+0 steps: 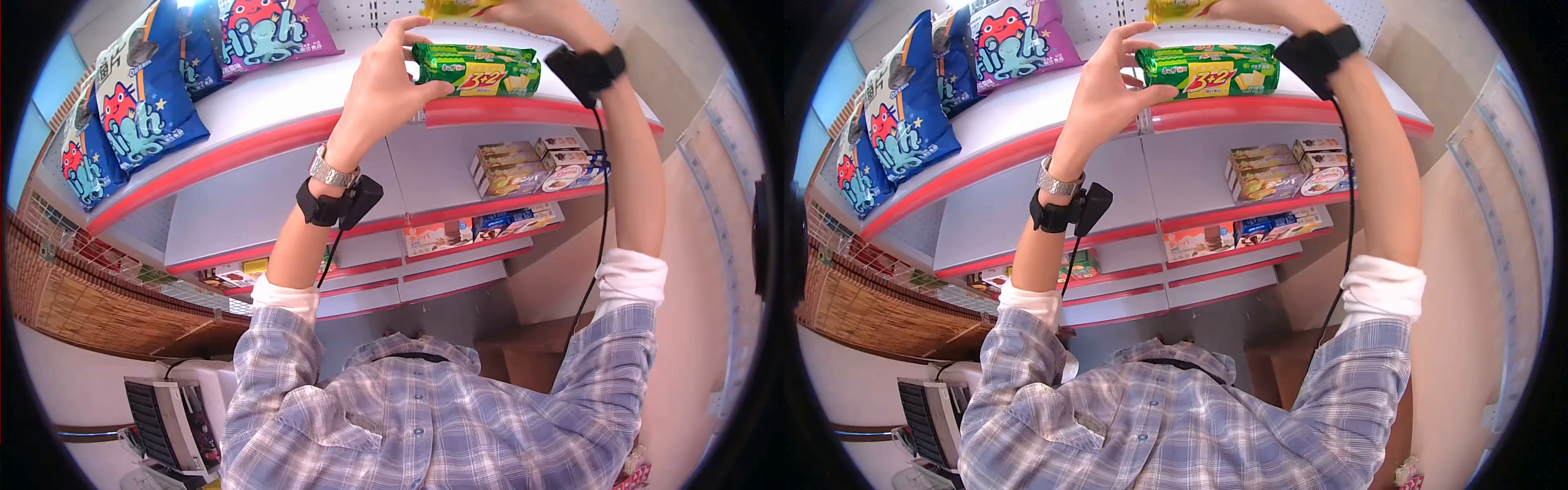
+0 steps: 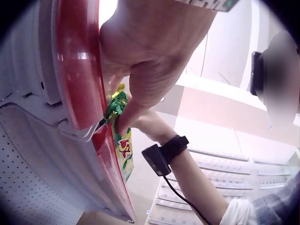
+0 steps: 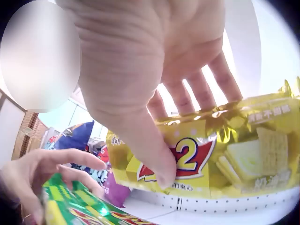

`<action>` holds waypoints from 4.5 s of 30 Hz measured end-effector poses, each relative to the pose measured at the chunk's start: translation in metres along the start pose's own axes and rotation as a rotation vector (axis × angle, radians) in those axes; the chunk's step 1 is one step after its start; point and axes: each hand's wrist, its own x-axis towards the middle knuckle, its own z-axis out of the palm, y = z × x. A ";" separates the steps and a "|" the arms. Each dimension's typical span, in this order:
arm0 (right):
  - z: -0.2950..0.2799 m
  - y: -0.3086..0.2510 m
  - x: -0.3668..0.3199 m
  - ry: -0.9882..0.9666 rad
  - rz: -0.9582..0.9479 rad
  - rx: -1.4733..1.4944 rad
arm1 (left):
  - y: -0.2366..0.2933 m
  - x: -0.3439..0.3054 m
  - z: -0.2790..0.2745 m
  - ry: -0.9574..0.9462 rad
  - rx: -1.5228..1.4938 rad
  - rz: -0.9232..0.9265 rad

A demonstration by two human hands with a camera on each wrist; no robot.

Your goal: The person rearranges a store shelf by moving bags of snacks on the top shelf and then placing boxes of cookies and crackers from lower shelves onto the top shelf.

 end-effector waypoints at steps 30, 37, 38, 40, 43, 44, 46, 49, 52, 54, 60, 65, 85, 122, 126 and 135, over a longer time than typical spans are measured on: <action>0.072 0.076 -0.020 -0.548 0.386 0.408 | 0.005 0.002 -0.005 -0.198 0.216 -0.180; 0.079 0.077 -0.024 -0.520 0.273 0.569 | 0.001 0.002 -0.003 -0.169 0.228 -0.130; 0.079 0.077 -0.026 -0.522 0.275 0.570 | 0.002 0.002 -0.003 -0.174 0.224 -0.140; 0.079 0.075 -0.026 -0.528 0.244 0.572 | 0.003 0.002 -0.005 -0.181 0.218 -0.142; 0.083 0.076 -0.026 -0.506 0.219 0.547 | -0.002 0.000 -0.002 -0.143 0.209 -0.085; 0.083 0.077 -0.026 -0.506 0.218 0.547 | -0.005 0.000 -0.001 -0.102 0.203 -0.036; 0.081 0.076 -0.026 -0.514 0.222 0.539 | -0.006 -0.001 0.000 -0.097 0.200 -0.028; 0.085 0.076 -0.029 -0.451 0.209 0.512 | -0.005 0.000 0.000 -0.093 0.198 -0.024; 0.084 0.075 -0.029 -0.474 0.223 0.536 | -0.005 -0.001 0.001 -0.086 0.205 -0.020; 0.087 0.078 -0.030 -0.466 0.208 0.550 | -0.004 -0.001 0.000 -0.084 0.208 -0.009; 0.095 0.081 -0.029 -0.417 0.147 0.560 | -0.003 -0.001 0.000 -0.085 0.172 -0.024; 0.089 0.073 -0.027 -0.382 0.181 0.453 | -0.004 0.000 -0.001 -0.119 0.160 -0.078; 0.037 0.048 -0.041 -0.343 0.237 0.453 | 0.004 -0.005 -0.001 -0.050 0.080 0.011; 0.173 0.038 -0.407 -0.087 0.477 1.264 | -0.029 -0.112 0.208 -0.122 0.381 -0.289; 0.145 0.055 -0.358 0.122 0.131 0.886 | 0.023 -0.120 0.183 -0.230 0.451 -0.130; 0.094 0.060 -0.273 0.040 -0.274 0.415 | 0.089 -0.098 0.166 -0.207 0.242 0.161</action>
